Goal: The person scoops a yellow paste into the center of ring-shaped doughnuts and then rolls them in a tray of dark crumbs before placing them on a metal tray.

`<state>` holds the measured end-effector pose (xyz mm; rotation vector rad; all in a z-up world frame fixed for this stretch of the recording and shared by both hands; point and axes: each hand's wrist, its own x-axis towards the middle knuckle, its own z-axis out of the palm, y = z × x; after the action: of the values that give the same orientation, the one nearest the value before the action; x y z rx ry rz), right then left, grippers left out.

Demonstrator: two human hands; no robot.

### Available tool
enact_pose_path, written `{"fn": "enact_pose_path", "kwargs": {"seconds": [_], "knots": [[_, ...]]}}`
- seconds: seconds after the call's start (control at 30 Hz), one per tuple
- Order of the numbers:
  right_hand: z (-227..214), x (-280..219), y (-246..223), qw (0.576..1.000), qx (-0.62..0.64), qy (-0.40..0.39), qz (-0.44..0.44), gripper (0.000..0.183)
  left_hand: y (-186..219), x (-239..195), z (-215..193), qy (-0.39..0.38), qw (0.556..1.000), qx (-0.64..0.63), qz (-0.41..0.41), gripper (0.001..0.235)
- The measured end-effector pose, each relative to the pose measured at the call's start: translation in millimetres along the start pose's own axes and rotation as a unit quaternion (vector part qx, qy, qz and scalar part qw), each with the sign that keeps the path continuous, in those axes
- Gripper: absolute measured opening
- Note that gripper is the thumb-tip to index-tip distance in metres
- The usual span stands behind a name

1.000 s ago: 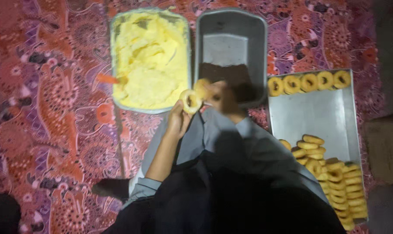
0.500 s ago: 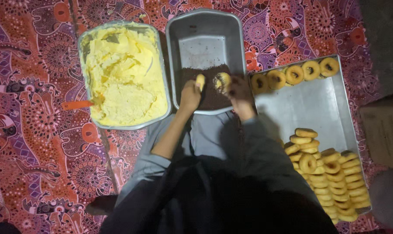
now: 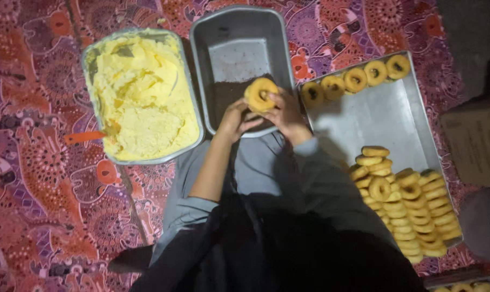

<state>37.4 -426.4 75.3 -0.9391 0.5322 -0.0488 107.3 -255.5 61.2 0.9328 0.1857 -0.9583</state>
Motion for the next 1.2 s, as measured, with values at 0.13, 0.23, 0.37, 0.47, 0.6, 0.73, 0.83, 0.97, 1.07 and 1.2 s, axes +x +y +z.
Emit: {"fn": "enact_pose_path", "kwargs": {"seconds": [0.13,0.23,0.37,0.47,0.6,0.73,0.83,0.97,1.07,1.2], "knots": [[-98,4,14,0.982,0.116,0.033,-0.146,0.032,0,-24,6,0.223,0.75,0.565,0.262,0.046],[-182,-9,21,0.942,0.147,0.101,-0.285,0.013,-2,-38,-6,0.283,0.627,0.594,0.417,0.048],[-241,-14,50,0.946,-0.024,0.187,-0.265,0.011,-17,-49,-30,0.26,0.663,0.558,0.426,0.018],[-250,2,56,0.908,-0.268,0.27,-0.177,0.024,-21,-47,-33,0.226,0.682,0.533,0.447,0.016],[-254,5,59,0.795,-0.495,0.348,-0.035,0.038,-28,-46,-26,0.195,0.697,0.516,0.457,0.018],[-279,-26,33,0.673,-0.611,0.372,-0.191,0.036,-23,-47,-14,0.202,0.688,0.519,0.465,0.013],[-303,-88,6,0.371,-0.797,0.448,-0.165,0.046,-22,-58,-10,0.206,0.689,0.524,0.456,0.021],[-309,-152,-36,0.602,-0.726,0.307,0.125,0.069,-19,-69,-2,0.19,0.692,0.521,0.463,0.024],[-290,-167,-47,0.602,-0.733,0.306,0.082,0.072,-25,-79,8,0.173,0.701,0.503,0.475,0.026],[-260,-163,-52,0.57,-0.722,0.393,0.014,0.058,-38,-94,23,0.146,0.723,0.476,0.479,0.026]]}}
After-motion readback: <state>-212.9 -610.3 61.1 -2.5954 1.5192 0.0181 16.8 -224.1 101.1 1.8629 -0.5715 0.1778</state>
